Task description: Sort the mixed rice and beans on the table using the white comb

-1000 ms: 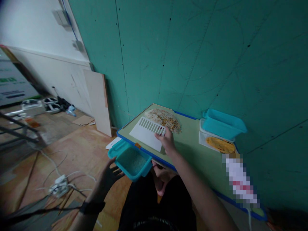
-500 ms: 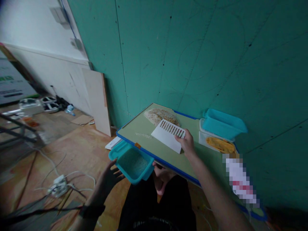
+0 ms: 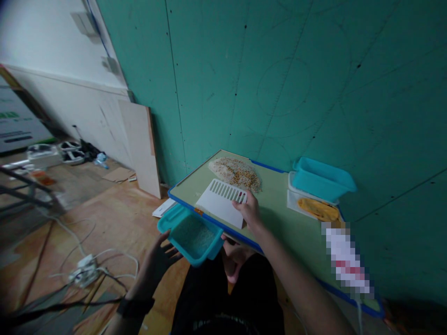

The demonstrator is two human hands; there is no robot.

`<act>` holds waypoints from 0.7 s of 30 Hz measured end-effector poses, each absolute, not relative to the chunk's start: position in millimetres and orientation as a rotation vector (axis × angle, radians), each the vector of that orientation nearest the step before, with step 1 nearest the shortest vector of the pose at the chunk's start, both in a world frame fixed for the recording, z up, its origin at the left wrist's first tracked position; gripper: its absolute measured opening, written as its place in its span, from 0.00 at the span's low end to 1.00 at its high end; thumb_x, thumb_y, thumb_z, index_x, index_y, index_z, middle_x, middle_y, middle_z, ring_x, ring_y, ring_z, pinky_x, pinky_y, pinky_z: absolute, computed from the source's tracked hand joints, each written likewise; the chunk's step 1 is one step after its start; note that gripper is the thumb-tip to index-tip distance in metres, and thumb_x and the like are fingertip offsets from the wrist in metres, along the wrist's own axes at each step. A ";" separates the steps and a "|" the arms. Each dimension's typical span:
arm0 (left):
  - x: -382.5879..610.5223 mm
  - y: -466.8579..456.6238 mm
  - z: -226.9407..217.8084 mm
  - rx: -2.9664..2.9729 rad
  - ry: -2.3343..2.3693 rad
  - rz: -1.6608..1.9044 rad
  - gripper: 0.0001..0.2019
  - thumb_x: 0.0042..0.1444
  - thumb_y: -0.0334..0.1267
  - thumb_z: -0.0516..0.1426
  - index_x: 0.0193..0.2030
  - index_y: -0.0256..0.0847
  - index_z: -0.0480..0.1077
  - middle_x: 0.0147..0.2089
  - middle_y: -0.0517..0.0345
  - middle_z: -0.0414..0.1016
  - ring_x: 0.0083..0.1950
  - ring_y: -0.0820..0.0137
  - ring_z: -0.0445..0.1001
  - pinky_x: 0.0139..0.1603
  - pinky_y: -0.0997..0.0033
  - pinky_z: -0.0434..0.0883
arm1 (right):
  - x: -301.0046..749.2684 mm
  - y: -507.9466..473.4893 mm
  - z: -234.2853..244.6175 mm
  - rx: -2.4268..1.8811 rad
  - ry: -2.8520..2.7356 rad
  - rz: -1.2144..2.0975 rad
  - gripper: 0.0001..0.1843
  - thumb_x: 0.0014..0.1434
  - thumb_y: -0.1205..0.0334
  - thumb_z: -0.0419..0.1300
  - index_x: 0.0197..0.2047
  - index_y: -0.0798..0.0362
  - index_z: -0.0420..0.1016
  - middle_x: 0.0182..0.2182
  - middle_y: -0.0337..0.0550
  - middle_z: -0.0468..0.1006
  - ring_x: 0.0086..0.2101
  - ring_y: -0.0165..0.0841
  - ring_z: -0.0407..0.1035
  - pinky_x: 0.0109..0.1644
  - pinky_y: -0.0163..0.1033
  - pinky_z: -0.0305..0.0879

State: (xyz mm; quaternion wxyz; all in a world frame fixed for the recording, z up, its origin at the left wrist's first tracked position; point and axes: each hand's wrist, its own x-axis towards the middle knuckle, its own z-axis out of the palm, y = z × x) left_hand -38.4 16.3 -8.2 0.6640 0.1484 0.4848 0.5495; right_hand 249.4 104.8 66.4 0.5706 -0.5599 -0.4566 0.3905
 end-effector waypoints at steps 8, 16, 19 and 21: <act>-39.1 13.1 -11.4 0.361 1.062 1.253 0.25 0.50 0.47 0.67 0.53 0.49 0.66 0.38 0.56 0.74 0.37 0.60 0.80 0.40 0.57 0.79 | 239.5 90.6 59.1 -1.289 -1.113 0.970 0.18 0.43 0.60 0.70 0.37 0.48 0.70 0.29 0.35 0.78 0.29 0.37 0.71 0.34 0.40 0.67; -44.2 18.5 -13.6 0.343 1.096 1.262 0.23 0.50 0.48 0.66 0.52 0.49 0.67 0.36 0.58 0.73 0.34 0.63 0.79 0.37 0.61 0.78 | 256.6 144.2 75.8 -1.216 -1.090 0.706 0.22 0.41 0.57 0.69 0.41 0.49 0.70 0.36 0.41 0.80 0.36 0.38 0.73 0.43 0.43 0.69; -47.3 20.2 -12.8 0.341 1.113 1.268 0.23 0.50 0.48 0.66 0.51 0.48 0.66 0.35 0.58 0.73 0.33 0.64 0.79 0.36 0.61 0.78 | 255.2 169.5 73.6 -1.280 -1.111 0.717 0.21 0.37 0.57 0.69 0.36 0.48 0.69 0.32 0.38 0.78 0.33 0.37 0.71 0.40 0.42 0.68; -49.0 20.5 -11.2 0.335 1.124 1.268 0.23 0.50 0.48 0.66 0.50 0.48 0.66 0.34 0.58 0.72 0.32 0.64 0.79 0.35 0.61 0.77 | 248.1 177.8 70.5 -1.313 -1.116 0.733 0.20 0.36 0.57 0.68 0.33 0.48 0.68 0.29 0.36 0.77 0.32 0.36 0.70 0.38 0.41 0.67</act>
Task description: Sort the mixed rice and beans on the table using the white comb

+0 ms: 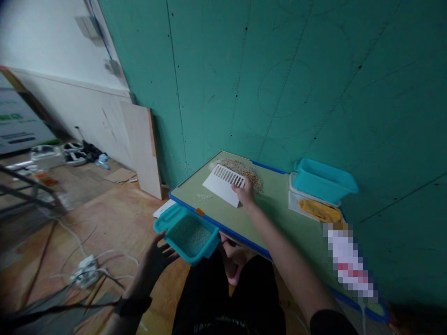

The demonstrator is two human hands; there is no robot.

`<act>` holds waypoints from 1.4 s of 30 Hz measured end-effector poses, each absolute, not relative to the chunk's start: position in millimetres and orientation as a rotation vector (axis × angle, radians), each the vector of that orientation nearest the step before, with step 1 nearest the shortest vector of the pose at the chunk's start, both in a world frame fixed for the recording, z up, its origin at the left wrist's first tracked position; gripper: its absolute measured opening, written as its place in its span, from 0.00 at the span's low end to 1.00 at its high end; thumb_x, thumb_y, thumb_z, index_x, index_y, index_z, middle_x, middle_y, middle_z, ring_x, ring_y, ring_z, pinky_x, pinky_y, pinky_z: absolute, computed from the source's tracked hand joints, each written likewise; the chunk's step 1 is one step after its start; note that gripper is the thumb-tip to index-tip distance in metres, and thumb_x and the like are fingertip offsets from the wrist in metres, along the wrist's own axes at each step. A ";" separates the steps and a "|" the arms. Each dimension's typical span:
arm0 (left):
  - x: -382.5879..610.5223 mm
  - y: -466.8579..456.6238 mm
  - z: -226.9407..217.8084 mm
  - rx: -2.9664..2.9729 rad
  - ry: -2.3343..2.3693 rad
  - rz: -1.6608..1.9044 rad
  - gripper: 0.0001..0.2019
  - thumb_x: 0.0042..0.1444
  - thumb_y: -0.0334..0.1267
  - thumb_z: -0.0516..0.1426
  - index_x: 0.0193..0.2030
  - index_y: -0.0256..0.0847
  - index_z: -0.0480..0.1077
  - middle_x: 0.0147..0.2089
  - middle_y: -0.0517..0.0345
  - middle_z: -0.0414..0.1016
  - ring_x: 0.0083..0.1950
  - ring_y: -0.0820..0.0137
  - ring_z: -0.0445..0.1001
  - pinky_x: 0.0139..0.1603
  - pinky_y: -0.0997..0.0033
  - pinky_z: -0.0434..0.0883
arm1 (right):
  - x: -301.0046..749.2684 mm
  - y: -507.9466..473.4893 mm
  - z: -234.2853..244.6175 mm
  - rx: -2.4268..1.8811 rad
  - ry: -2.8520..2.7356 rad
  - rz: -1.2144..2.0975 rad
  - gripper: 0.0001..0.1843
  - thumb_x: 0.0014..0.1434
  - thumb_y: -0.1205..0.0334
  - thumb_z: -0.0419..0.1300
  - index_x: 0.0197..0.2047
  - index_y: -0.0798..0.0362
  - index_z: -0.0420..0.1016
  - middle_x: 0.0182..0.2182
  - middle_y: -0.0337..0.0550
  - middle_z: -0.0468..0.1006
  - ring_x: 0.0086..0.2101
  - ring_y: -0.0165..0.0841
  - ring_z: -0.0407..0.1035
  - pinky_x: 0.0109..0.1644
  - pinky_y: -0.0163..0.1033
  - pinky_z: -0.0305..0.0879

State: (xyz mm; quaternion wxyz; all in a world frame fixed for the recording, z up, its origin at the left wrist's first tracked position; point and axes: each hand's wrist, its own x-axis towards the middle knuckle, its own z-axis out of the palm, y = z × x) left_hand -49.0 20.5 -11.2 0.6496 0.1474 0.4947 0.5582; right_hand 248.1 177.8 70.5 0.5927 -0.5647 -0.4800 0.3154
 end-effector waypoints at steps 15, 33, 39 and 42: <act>-50.1 20.6 -12.2 0.337 1.108 1.297 0.26 0.48 0.50 0.67 0.52 0.48 0.68 0.33 0.58 0.74 0.32 0.64 0.78 0.35 0.62 0.78 | 204.8 125.1 61.2 -1.278 -1.182 0.919 0.20 0.41 0.57 0.70 0.36 0.49 0.69 0.31 0.37 0.77 0.31 0.35 0.70 0.36 0.39 0.67; -48.6 18.2 -13.8 0.343 1.074 1.287 0.24 0.50 0.49 0.67 0.52 0.49 0.67 0.35 0.57 0.75 0.34 0.62 0.80 0.38 0.59 0.79 | 214.9 113.3 60.8 -1.175 -1.098 1.012 0.22 0.40 0.60 0.73 0.38 0.50 0.71 0.31 0.35 0.78 0.31 0.34 0.70 0.36 0.39 0.66; -47.6 20.3 -17.7 0.303 1.080 1.260 0.18 0.53 0.45 0.65 0.49 0.48 0.68 0.33 0.58 0.76 0.33 0.63 0.80 0.36 0.60 0.78 | 218.7 100.8 70.5 -1.122 -0.998 1.064 0.24 0.40 0.61 0.74 0.40 0.51 0.72 0.32 0.35 0.79 0.32 0.34 0.71 0.38 0.38 0.67; -44.6 18.7 -25.8 0.284 1.106 1.210 0.13 0.54 0.40 0.62 0.46 0.44 0.68 0.31 0.58 0.76 0.31 0.64 0.79 0.35 0.61 0.78 | 228.0 81.9 80.3 -1.088 -0.861 1.074 0.28 0.38 0.59 0.76 0.42 0.51 0.72 0.33 0.36 0.79 0.33 0.34 0.72 0.38 0.38 0.68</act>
